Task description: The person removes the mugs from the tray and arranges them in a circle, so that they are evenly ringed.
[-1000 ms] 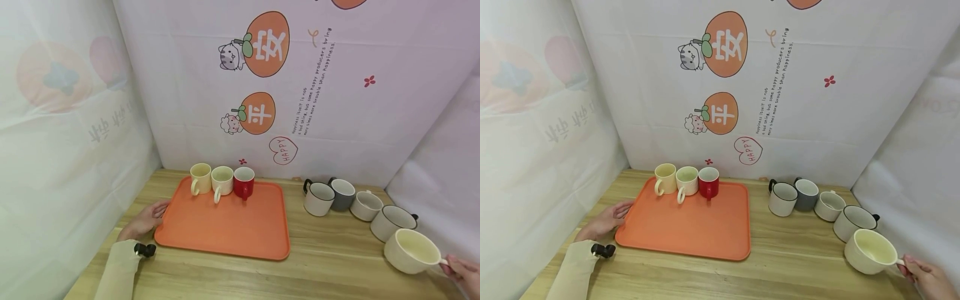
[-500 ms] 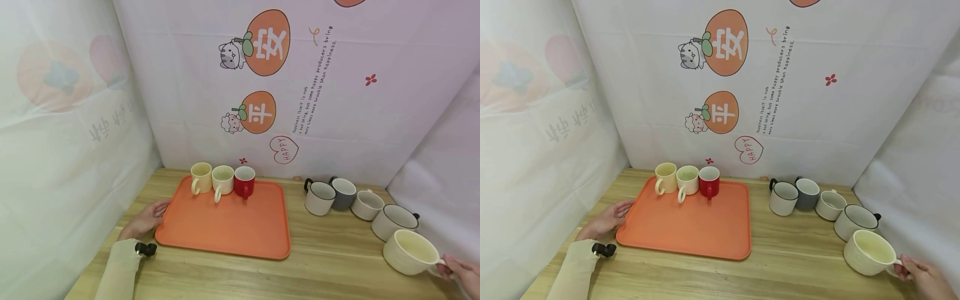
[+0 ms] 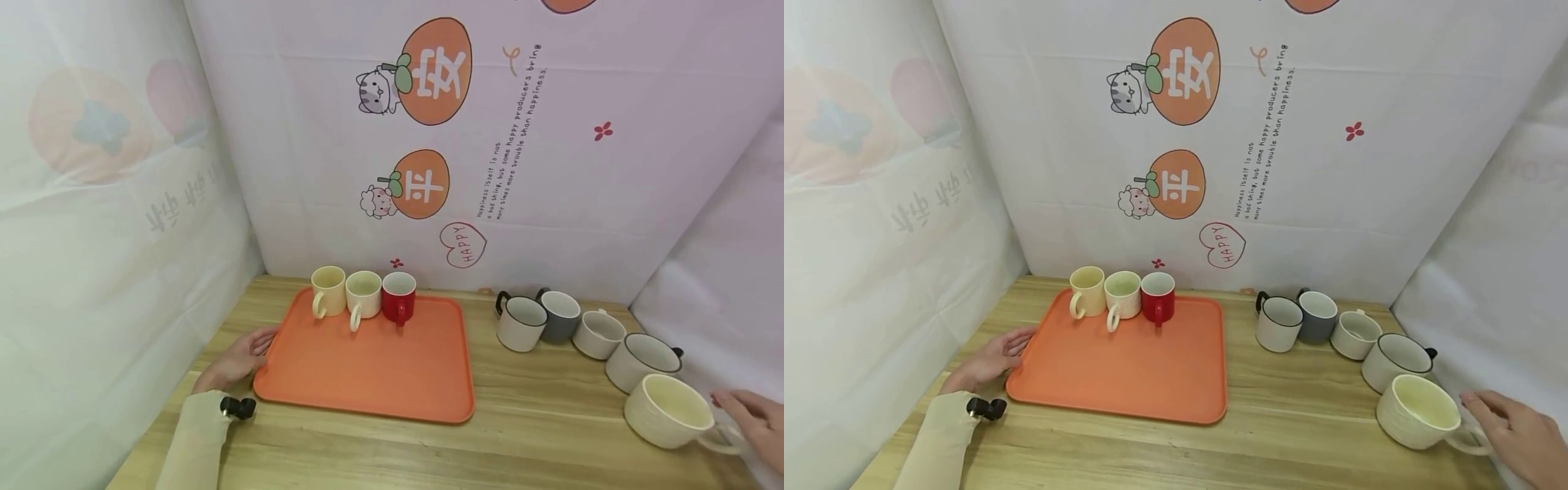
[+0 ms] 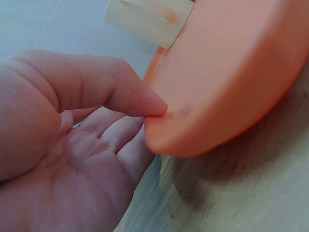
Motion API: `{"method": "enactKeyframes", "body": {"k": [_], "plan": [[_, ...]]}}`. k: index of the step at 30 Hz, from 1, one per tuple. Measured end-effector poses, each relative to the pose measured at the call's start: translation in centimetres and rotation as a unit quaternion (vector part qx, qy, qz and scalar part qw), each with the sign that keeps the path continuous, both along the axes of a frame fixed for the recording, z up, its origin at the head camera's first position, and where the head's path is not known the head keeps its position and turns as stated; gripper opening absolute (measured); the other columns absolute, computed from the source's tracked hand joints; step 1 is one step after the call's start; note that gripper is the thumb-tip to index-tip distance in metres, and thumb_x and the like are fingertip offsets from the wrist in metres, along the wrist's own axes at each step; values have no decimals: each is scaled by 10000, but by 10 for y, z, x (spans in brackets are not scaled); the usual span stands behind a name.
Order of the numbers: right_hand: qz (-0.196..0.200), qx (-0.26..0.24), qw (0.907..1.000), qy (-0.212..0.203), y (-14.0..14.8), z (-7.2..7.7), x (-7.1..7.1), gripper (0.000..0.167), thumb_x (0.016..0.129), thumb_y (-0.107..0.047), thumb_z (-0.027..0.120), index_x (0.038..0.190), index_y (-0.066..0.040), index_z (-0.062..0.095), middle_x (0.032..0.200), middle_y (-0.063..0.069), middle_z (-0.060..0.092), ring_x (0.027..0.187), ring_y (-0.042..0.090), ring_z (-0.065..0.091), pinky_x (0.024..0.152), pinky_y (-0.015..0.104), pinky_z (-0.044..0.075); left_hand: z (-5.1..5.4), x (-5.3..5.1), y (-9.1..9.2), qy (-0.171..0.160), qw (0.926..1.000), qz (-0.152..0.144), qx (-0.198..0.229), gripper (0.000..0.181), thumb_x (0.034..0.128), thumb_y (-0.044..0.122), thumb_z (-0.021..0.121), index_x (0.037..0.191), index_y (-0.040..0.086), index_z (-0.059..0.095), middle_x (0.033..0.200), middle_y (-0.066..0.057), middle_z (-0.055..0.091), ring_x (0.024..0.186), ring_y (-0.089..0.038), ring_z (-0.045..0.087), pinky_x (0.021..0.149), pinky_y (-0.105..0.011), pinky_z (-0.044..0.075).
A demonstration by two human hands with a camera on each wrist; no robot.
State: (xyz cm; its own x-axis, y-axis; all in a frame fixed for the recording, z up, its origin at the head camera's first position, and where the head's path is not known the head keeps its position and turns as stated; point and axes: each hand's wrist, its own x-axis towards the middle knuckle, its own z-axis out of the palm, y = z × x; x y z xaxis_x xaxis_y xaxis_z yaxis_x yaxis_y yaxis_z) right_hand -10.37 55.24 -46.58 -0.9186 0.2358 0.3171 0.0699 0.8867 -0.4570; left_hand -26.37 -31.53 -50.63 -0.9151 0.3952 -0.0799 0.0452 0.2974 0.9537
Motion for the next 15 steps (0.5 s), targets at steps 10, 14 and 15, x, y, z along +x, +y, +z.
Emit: {"method": "enactKeyframes", "body": {"k": [10,14,15], "plan": [[1224,702,9899,147,-77,59,-40,423,1012,-371,685,1350,-118,697,1351,-338,615,1407,-150,331,1159,581,348,0,0,-2,63,9999,16,-140,765,959,-98,566,1633,-109,204,1704,-356,196,1587,-545,172,1130,-237,466],[1813,822,9797,238,-132,77,-65,411,995,-348,713,1326,-105,713,1335,200,722,1321,339,611,1047,539,442,-1,0,-1,69,9997,14,-222,762,960,-98,562,1634,-103,209,1705,-352,199,1587,-543,176,1158,-284,459],[1972,855,9763,258,-146,79,-71,415,991,-343,721,1326,-99,714,1325,195,729,1248,424,637,1032,513,455,-1,0,-1,77,9997,11,-237,761,958,-100,560,1633,-104,210,1704,-353,199,1587,-544,177,1158,-284,459]]}}
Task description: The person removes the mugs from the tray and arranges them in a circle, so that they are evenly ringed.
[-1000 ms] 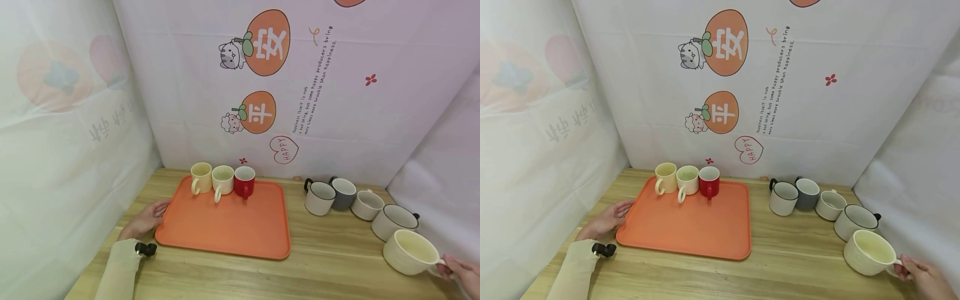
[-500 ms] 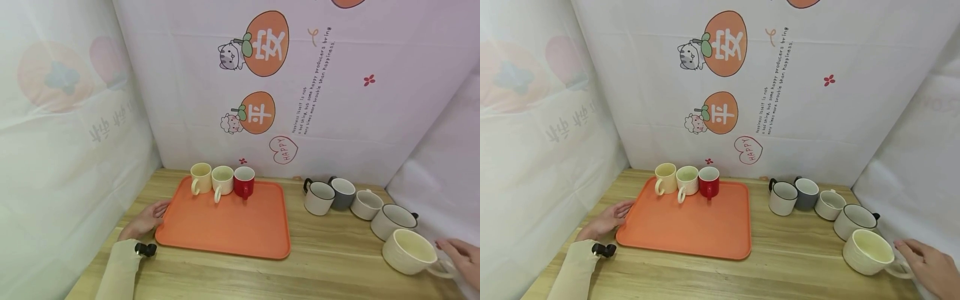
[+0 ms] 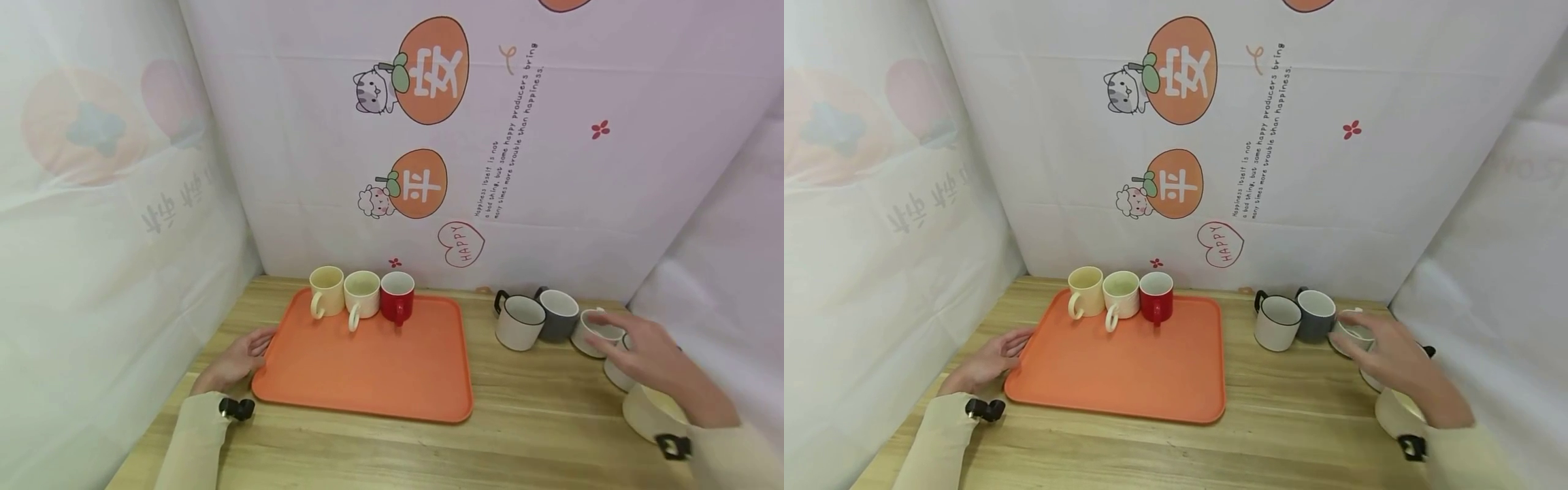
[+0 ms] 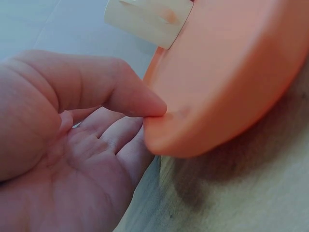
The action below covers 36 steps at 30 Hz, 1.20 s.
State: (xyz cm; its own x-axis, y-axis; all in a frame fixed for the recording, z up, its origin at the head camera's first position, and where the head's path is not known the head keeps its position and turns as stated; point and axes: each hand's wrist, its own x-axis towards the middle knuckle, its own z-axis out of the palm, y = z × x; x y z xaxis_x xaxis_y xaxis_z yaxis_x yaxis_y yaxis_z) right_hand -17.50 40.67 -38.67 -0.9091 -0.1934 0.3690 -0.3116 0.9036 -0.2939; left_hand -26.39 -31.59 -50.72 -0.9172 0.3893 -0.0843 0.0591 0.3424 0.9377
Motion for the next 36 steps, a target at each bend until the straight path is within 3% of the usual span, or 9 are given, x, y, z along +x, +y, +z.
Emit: {"method": "enactKeyframes", "body": {"k": [2,6,13,16,21,27,30,33,36], "plan": [[328,119,9994,88,-27,2,-14,412,975,-336,742,1303,-87,730,1283,156,757,1184,434,683,944,528,477,0,0,1,10,10000,-5,4,762,950,-108,555,1630,-110,212,1702,-358,198,1584,-548,176,1147,-272,465],[861,147,9962,-50,-79,-3,-41,436,970,-322,749,1315,-57,729,1292,116,758,1218,383,690,1013,561,507,0,0,2,5,9999,-60,91,762,947,-114,549,1626,-123,205,1698,-369,188,1584,-554,161,1106,-208,471],[1797,-15,9831,-352,-155,-28,-85,463,976,-329,736,1315,-13,720,1317,162,744,1303,399,653,1094,597,499,-1,-1,3,-11,9998,-69,172,768,933,-135,536,1626,-124,206,1699,-369,185,1584,-554,154,1053,-148,469],[1945,-36,9783,-711,-180,-39,-97,506,989,-359,710,1354,-10,693,1317,153,746,1274,368,676,1097,579,513,-1,-2,5,-64,9998,-52,164,779,927,-135,537,1633,-109,209,1702,-357,196,1588,-543,164,1081,-185,478],[1842,-62,9757,-1186,-213,-58,-114,514,997,-410,680,1360,-47,700,1333,114,742,1248,309,696,1085,526,546,-2,-4,7,-112,9998,-23,176,797,908,-145,536,1636,-101,214,1705,-347,206,1593,-529,174,1119,-245,481],[1866,-305,9741,-1239,-244,-74,-135,397,992,-403,697,1272,-126,749,1272,61,768,1175,275,715,1027,493,577,-1,-5,3,-73,9997,-46,218,790,917,-135,539,1633,-111,205,1706,-358,180,1590,-545,150,1057,-163,477],[1681,-529,9756,-1308,-258,-82,-143,368,982,-428,708,1240,-171,758,1239,21,780,1122,229,716,986,454,583,0,-3,1,-72,9998,-3,166,776,936,-127,531,1638,-103,200,1710,-353,170,1587,-547,144,1030,-123,467],[1357,-1027,9729,-1566,-272,-91,-148,359,966,-460,727,1188,-180,767,1161,-6,787,1036,192,693,905,395,579,0,-2,0,-75,9999,25,98,772,944,-121,528,1642,-91,202,1713,-345,173,1588,-544,148,1023,-106,457],[991,-1724,9621,-1865,-285,-99,-151,358,977,-498,709,1080,-163,778,1026,6,780,932,190,644,780,333,528,-1,-1,-1,-80,9999,65,104,778,930,-130,530,1642,-81,219,1717,-331,183,1593,-529,155,1024,-104,450]]}}
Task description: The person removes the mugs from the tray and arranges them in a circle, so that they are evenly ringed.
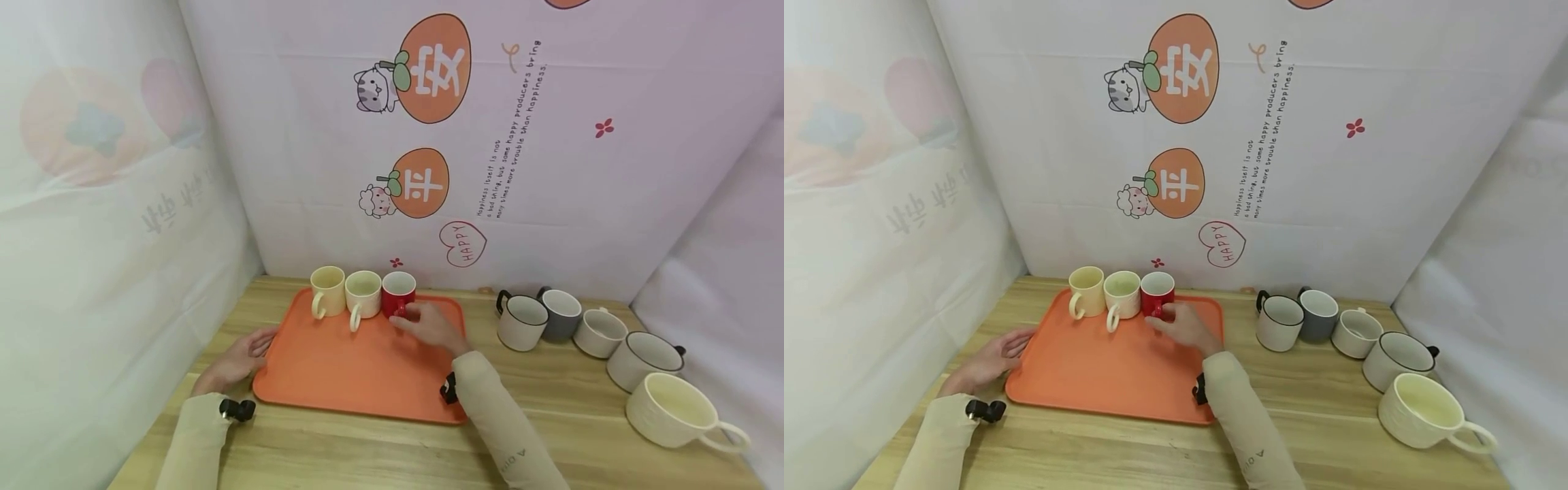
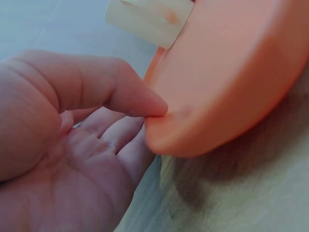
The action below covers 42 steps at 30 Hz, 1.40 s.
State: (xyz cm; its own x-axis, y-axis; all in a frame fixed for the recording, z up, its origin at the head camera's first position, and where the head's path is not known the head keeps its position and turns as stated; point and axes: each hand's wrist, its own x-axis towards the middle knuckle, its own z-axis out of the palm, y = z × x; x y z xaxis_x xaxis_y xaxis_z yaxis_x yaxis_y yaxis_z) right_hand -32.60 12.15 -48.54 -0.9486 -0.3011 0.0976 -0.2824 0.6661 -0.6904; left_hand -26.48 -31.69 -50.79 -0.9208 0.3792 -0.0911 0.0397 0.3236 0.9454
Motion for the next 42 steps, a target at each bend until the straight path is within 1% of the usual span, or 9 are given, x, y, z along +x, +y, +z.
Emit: {"method": "enactKeyframes", "body": {"k": [4,7,11,15,18,24,29,34,42], "plan": [[-679,-1297,9871,-645,-13,-4,-1,448,1020,-509,647,996,-83,783,940,82,773,916,229,632,736,292,455,0,0,0,45,10000,-28,18,798,906,-143,532,1637,-93,218,1713,-339,185,1591,-534,158,1028,-114,452],[-1141,-2169,9644,-997,-18,-4,1,434,1046,-439,633,975,-36,779,903,96,762,909,225,648,747,261,454,0,-1,1,55,10000,-60,42,793,910,-137,536,1635,-97,218,1711,-343,185,1591,-537,158,1031,-119,454],[-1572,-2865,9362,-1291,-19,1,9,357,1067,-299,627,961,14,761,819,53,688,803,189,629,751,233,496,-2,-2,1,19,9999,-61,86,777,930,-123,536,1639,-88,221,1715,-333,190,1599,-521,153,1034,-120,456],[-1603,-3568,9089,-1444,-11,10,23,323,1065,-186,603,844,22,714,718,16,615,701,172,576,728,258,491,-2,-2,1,54,9999,-92,84,772,933,-128,535,1636,-98,218,1714,-339,185,1598,-524,150,1036,-118,454],[-1381,-3859,9001,-1474,2,17,35,319,1050,-126,600,766,2,666,671,4,586,642,166,548,696,273,487,0,-2,2,73,9999,-95,60,782,916,-138,530,1633,-104,219,1712,-343,183,1595,-528,153,1040,-120,453],[-1014,-3747,9072,-1619,36,34,71,299,1057,-115,595,785,-16,671,678,-10,581,634,150,539,716,264,514,1,-2,3,40,10000,-73,30,798,902,-151,519,1635,-104,210,1714,-341,178,1595,-527,150,1027,-103,445],[-650,-3483,9211,-1610,72,49,103,346,1075,-124,558,747,-45,634,673,5,559,678,165,535,745,268,500,1,0,0,6,10000,-56,-26,767,945,-120,533,1639,-94,210,1715,-335,190,1597,-522,163,1053,-120,442],[-283,-3152,9393,-1324,114,61,134,361,1080,-114,530,746,-6,614,658,-3,538,686,150,536,751,266,467,0,1,0,58,9999,-82,-43,746,973,-87,561,1631,-112,210,1701,-355,207,1585,-543,183,1129,-226,458],[444,-3022,9493,-745,185,71,178,363,1082,3,458,773,27,648,665,-14,552,663,181,538,705,292,423,0,3,1,17,9999,-81,94,755,956,-105,554,1628,-117,212,1701,-358,200,1584,-544,170,1047,-127,458]]}}
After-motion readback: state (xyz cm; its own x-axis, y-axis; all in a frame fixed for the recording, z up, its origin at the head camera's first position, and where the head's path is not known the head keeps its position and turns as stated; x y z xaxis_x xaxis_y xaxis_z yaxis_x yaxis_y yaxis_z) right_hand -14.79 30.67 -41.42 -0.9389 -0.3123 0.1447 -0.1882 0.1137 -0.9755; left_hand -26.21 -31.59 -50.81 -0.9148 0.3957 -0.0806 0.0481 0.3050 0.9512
